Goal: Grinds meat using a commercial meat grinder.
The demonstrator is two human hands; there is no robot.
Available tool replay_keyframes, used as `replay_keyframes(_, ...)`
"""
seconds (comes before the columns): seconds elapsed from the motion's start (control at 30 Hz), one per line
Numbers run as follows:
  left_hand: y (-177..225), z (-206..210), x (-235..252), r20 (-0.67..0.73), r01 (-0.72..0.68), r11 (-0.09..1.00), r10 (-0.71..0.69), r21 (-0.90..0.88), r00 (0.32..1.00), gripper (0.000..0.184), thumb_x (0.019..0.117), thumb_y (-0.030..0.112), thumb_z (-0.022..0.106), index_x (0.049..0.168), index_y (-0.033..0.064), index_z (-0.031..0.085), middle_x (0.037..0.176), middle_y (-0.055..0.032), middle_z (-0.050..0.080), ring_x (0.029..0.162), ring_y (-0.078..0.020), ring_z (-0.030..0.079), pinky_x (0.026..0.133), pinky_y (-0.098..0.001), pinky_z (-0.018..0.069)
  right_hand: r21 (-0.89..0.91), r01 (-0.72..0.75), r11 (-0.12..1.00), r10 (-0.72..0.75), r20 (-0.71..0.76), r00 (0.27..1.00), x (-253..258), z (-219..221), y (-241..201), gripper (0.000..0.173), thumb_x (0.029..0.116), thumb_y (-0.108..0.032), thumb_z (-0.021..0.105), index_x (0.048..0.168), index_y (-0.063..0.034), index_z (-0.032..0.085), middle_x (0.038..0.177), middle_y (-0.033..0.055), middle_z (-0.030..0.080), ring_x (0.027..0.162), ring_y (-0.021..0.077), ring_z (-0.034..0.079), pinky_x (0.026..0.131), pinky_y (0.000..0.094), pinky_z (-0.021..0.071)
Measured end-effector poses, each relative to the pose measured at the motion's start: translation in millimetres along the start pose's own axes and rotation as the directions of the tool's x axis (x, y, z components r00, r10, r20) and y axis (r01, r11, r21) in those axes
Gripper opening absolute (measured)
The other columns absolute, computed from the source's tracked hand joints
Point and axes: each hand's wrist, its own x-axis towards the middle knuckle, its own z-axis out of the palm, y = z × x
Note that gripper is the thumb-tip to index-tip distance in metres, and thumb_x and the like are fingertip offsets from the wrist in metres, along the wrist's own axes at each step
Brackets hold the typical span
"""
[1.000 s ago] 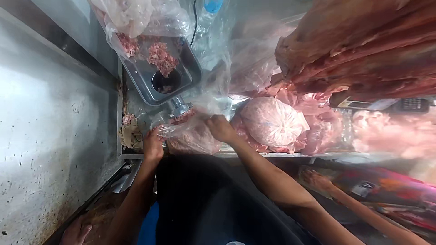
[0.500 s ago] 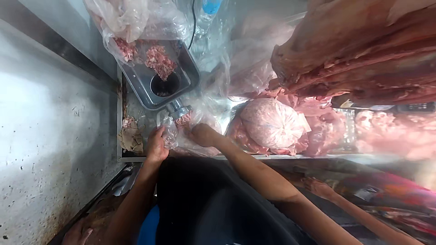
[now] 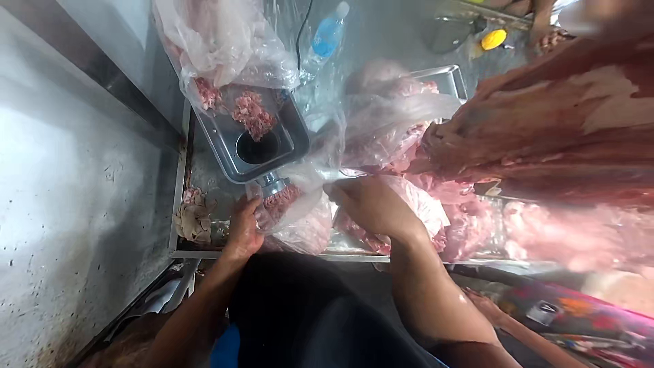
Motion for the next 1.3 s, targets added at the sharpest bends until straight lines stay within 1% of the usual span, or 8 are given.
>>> replay_keyframes(0.13,7.8,5.4,-2.5,0.025,-0.057,0.998,0.056,0.026,0.998,0.023,0.1052,0.009,0.045,0.125,0.0084,0.057,0.072,-0.0004,0.052,0.054,-0.0088,0.048,0.051,-0.0244,0.0469,-0.070,0.451,0.890,-0.452,-0.275,0.848,76.1,4.5,-60.3,0.033,0.1072,-0.025,0.049,0.121,-0.0083,0.074,0.109,0.0088,0.076,0.101,0.0215,0.072,0.091,0.0461,0.0572)
replay_keyframes(0.27,15.2,-0.7,-4.3,0.020,-0.093,0.996,0.092,0.020,0.996,0.025,0.1041,0.008,0.047,0.127,0.0065,0.056,0.081,-0.0039,0.059,0.060,-0.0110,0.055,0.055,-0.0270,0.0518,-0.208,0.542,0.814,-0.572,-0.126,0.810,201.1,19.6,-92.4,0.048,0.1040,-0.029,0.056,0.148,-0.0107,0.054,0.156,0.0164,0.047,0.146,0.0329,0.043,0.120,0.0527,0.0369)
replay_keyframes(0.4,18.3,-17.4,-9.1,0.008,-0.112,0.994,0.112,0.008,0.994,0.029,0.1026,0.005,0.048,0.131,0.0052,0.057,0.091,-0.0077,0.065,0.069,-0.0144,0.062,0.061,-0.0308,0.0561,-0.183,0.486,0.855,-0.499,-0.028,0.866,206.1,36.6,-95.8,0.040,0.1059,-0.034,0.054,0.137,-0.0106,0.061,0.136,0.0139,0.061,0.124,0.0313,0.062,0.103,0.0558,0.0525)
replay_keyframes(0.77,25.9,-2.5,2.0,0.042,-0.079,0.991,0.075,0.108,0.996,0.018,0.1014,0.004,0.049,0.118,0.0055,0.056,0.083,-0.0047,0.059,0.061,-0.0115,0.055,0.055,-0.0274,0.0515,-0.239,0.344,0.908,-0.383,-0.143,0.913,197.2,27.4,-87.4,0.047,0.1049,-0.016,0.051,0.149,-0.0017,0.050,0.156,0.0200,0.046,0.147,0.0342,0.043,0.120,0.0505,0.0384)
replay_keyframes(0.87,30.8,1.8,4.1,0.048,-0.127,0.979,0.120,0.160,0.992,0.016,0.1011,0.003,0.051,0.116,0.0037,0.056,0.090,-0.0078,0.062,0.070,-0.0152,0.061,0.063,-0.0328,0.0566,-0.259,0.315,0.913,-0.350,-0.101,0.931,211.4,28.8,-89.1,0.051,0.1000,-0.010,0.054,0.150,-0.0010,0.048,0.149,0.0216,0.052,0.138,0.0380,0.052,0.112,0.0563,0.0457)
replay_keyframes(1.0,30.6,-11.5,0.3,0.060,-0.131,0.978,0.123,0.161,0.991,0.027,0.0991,0.003,0.052,0.125,0.0023,0.059,0.104,-0.0106,0.067,0.084,-0.0183,0.066,0.072,-0.0357,0.0589,-0.221,0.254,0.941,-0.277,-0.081,0.957,180.0,29.4,-97.9,0.028,0.1014,-0.016,0.054,0.123,-0.0082,0.070,0.121,0.0165,0.070,0.116,0.0365,0.066,0.095,0.0615,0.0540)
replay_keyframes(1.17,22.4,-19.3,-7.2,0.007,-0.054,0.991,0.053,0.121,0.999,0.021,0.1013,0.003,0.050,0.120,0.0045,0.058,0.085,-0.0058,0.063,0.066,-0.0124,0.060,0.058,-0.0279,0.0538,-0.169,0.226,0.959,-0.255,-0.175,0.951,178.7,20.6,-94.1,0.037,0.1020,-0.012,0.050,0.134,-0.0080,0.067,0.127,0.0168,0.069,0.119,0.0356,0.066,0.101,0.0576,0.0513)
replay_keyframes(1.3,28.0,-14.0,-6.6,0.044,-0.074,0.984,0.067,0.161,0.997,0.027,0.1013,0.003,0.050,0.127,0.0015,0.057,0.105,-0.0116,0.067,0.086,-0.0188,0.068,0.073,-0.0352,0.0598,-0.185,0.320,0.929,-0.357,-0.224,0.907,192.0,15.8,-89.2,0.039,0.1023,-0.011,0.049,0.138,-0.0076,0.064,0.132,0.0164,0.068,0.123,0.0337,0.065,0.105,0.0548,0.0504)
